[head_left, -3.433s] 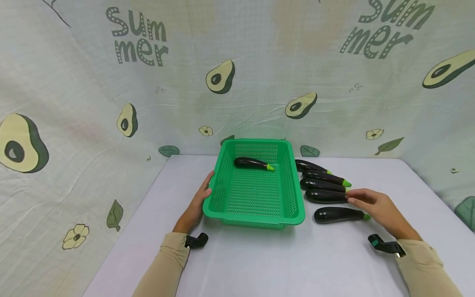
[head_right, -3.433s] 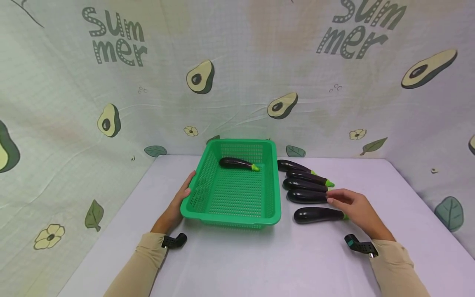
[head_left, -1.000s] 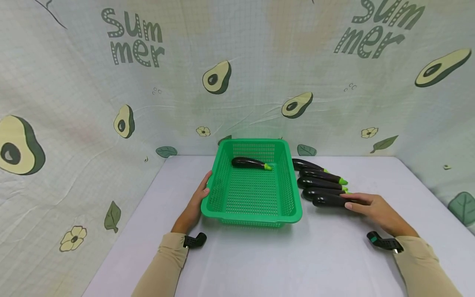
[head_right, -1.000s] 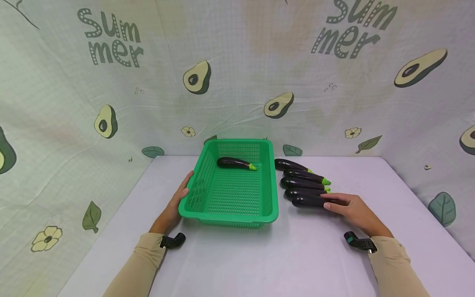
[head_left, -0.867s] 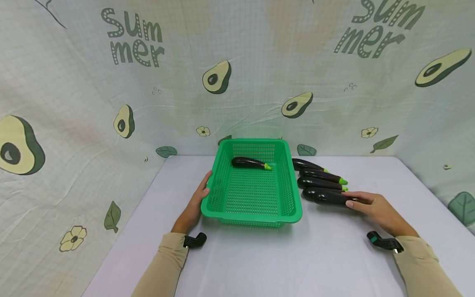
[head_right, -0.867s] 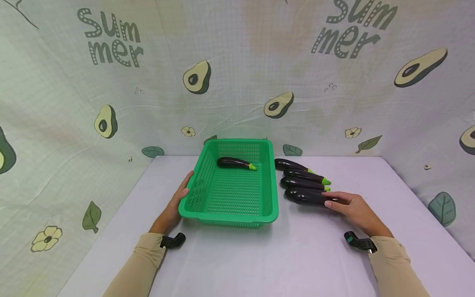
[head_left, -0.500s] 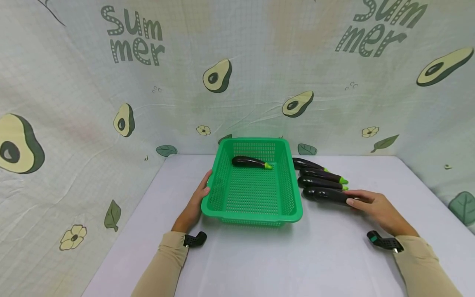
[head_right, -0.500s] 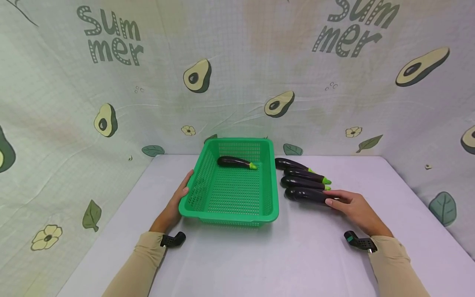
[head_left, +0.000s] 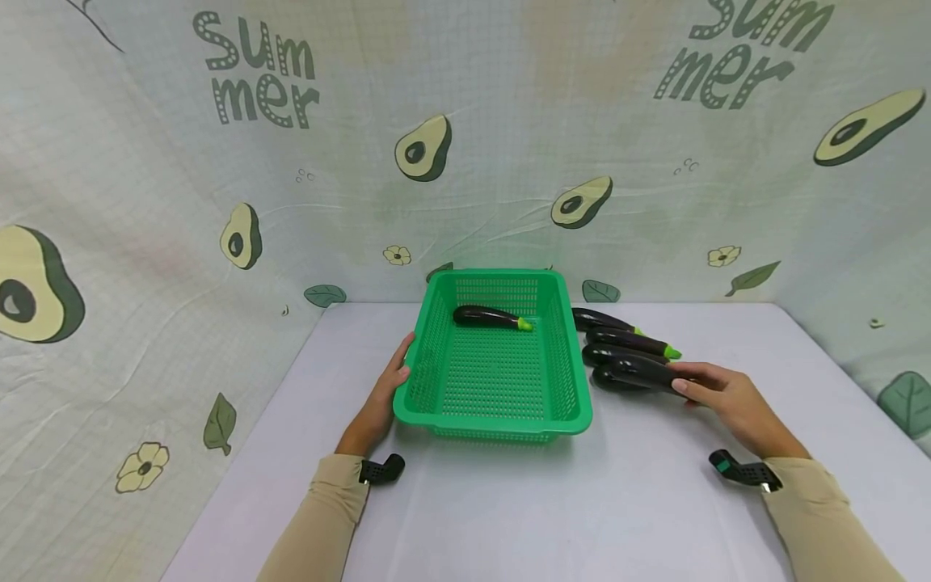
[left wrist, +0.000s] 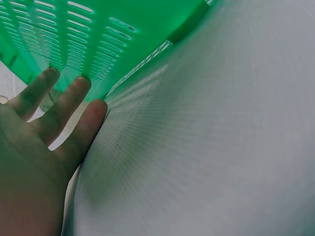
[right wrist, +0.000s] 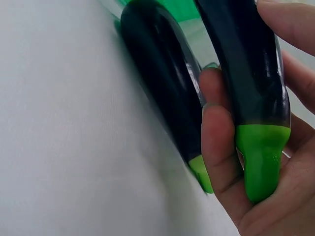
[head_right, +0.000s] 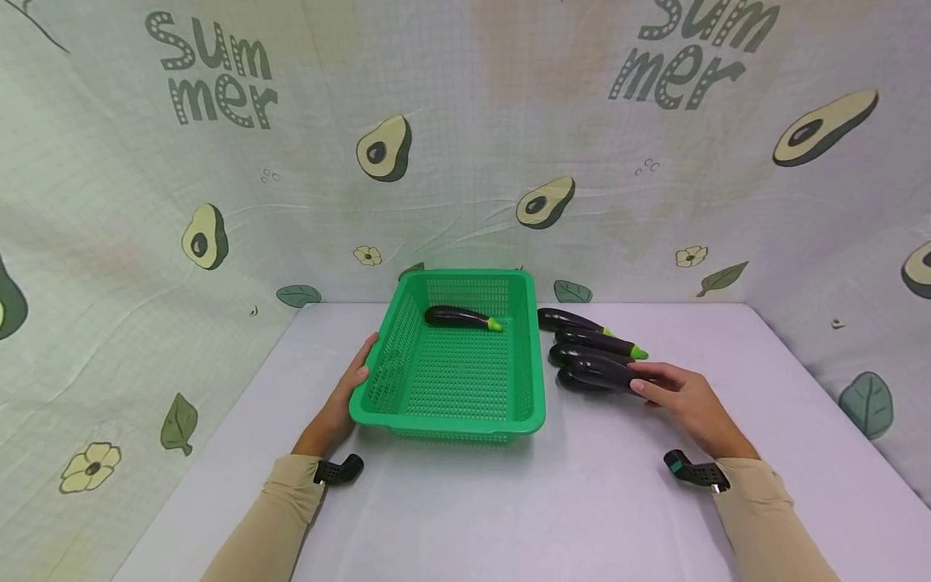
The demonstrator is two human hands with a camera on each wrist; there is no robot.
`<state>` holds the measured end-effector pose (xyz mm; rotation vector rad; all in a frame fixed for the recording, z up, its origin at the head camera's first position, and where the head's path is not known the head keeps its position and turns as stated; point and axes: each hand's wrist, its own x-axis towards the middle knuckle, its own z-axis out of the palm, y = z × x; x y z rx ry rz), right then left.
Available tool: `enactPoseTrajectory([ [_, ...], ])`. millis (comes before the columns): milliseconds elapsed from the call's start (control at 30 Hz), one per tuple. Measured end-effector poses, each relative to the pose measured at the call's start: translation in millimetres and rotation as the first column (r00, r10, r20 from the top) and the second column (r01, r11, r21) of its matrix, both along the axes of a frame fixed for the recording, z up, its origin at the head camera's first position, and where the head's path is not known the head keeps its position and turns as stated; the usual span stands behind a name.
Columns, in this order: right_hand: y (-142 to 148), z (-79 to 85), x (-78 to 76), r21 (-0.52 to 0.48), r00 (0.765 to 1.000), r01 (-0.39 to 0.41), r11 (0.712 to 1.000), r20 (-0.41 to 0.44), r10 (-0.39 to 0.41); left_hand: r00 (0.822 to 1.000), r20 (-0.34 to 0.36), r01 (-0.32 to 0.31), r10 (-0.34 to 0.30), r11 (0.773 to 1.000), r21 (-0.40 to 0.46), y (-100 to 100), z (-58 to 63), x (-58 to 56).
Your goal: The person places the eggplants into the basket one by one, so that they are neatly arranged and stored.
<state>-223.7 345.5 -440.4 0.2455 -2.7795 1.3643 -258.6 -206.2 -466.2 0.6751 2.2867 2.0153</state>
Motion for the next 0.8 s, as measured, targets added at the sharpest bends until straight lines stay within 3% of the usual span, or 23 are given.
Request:
enactPoseTrajectory([
  [267, -7, -2.0, -0.3, -0.016, 0.999, -0.016, 1.000, -0.037, 0.015, 1.000, 0.009, -0.001, 0.001, 1.000, 0.007, 0, -0.3, 0.0],
  [533, -10, -1.9, 0.2, -0.120, 0.998, -0.049, 0.992, -0.036, 0.045, 1.000, 0.006, 0.007, -0.007, 1.000, 0.012, 0, -1.1, -0.3],
  [800, -18, -1.8, -1.0, -0.156, 0.999, -0.030, 0.987, -0.039, 0.024, 1.000, -0.007, 0.004, -0.004, 1.000, -0.003, -1, -0.7, 0.5],
])
